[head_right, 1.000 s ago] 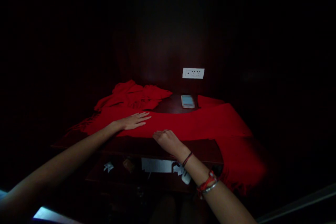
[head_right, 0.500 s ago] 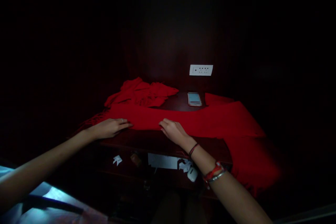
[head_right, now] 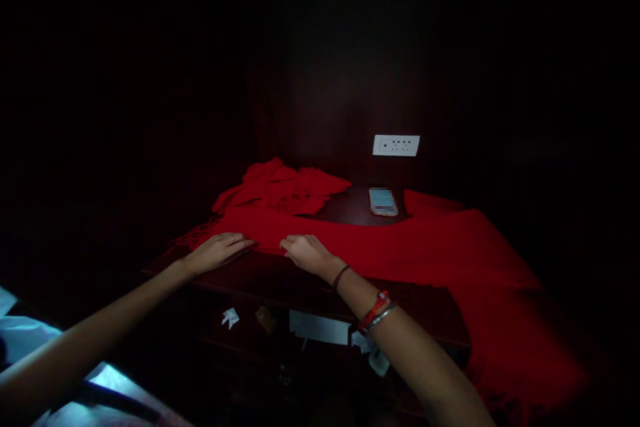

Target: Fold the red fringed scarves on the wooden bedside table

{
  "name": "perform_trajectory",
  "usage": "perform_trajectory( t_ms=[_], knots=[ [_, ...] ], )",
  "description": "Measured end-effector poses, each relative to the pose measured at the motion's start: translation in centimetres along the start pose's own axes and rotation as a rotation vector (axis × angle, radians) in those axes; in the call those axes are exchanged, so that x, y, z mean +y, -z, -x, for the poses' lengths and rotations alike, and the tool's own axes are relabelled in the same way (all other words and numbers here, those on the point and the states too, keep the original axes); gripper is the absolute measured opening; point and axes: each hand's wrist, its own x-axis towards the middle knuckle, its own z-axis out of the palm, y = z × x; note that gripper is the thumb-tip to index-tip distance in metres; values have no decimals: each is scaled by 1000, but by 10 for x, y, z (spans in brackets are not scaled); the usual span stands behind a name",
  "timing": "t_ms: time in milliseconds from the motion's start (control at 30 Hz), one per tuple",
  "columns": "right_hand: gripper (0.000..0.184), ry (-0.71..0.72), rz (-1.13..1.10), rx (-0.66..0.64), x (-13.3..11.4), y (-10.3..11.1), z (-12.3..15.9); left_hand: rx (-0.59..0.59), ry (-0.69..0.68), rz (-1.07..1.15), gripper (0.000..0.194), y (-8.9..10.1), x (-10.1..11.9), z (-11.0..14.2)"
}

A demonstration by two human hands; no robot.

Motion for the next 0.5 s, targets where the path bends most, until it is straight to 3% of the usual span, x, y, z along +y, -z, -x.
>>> perform_trajectory(
  t_ms=[133,267,500],
  knots=[
    [17,1,-164,92,16,-4,0,17,-4,-3,28,-5,-3,2],
    [21,-7,-222,88,25,-8,-2,3,-29,47,28,-6,-4,2],
    [30,11,-152,92,12,2,-2,-35,54,76,21,-5,-2,-2]
  ],
)
